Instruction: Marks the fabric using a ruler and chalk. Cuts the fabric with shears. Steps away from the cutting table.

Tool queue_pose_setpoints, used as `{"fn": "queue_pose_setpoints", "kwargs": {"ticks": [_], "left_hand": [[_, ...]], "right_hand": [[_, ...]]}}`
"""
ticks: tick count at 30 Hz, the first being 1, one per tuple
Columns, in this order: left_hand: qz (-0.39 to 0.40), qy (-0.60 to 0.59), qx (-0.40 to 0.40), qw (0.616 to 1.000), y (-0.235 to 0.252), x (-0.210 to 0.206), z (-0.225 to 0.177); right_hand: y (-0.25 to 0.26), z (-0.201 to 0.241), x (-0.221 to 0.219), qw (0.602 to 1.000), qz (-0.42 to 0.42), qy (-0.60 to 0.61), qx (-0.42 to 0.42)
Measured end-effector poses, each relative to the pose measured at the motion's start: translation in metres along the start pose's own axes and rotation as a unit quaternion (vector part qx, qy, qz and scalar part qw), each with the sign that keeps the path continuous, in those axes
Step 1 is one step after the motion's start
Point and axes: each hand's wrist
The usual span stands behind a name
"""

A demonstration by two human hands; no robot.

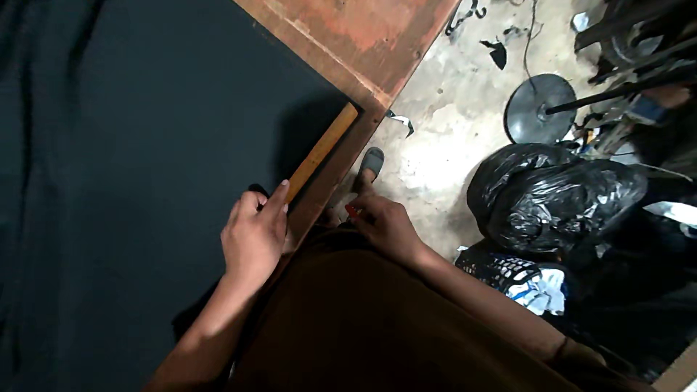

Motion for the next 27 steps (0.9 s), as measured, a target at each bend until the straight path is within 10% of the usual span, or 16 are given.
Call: {"fn": "queue_pose_setpoints", "kwargs": {"ticks": [10, 27], "left_hand": [[-0.012, -0.021, -0.008, 1.0, 0.0, -0.003, 0.004], [0.005, -0.019, -0.028, 0.999, 0.002, -0.003, 0.001]], "right_hand": [[0.05, 0.008, -0.006, 0.947, -0.21, -0.127, 0.208], [0.073, 0.012, -0.02, 0.931, -0.181, -0.115, 0.295]]}}
Point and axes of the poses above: each hand's wrist, its own y-axis towards the middle knuckle, its own x-axis out of the back of the hand, z = x × y, and after that the axes turned 9 degrees about -z, right-handed
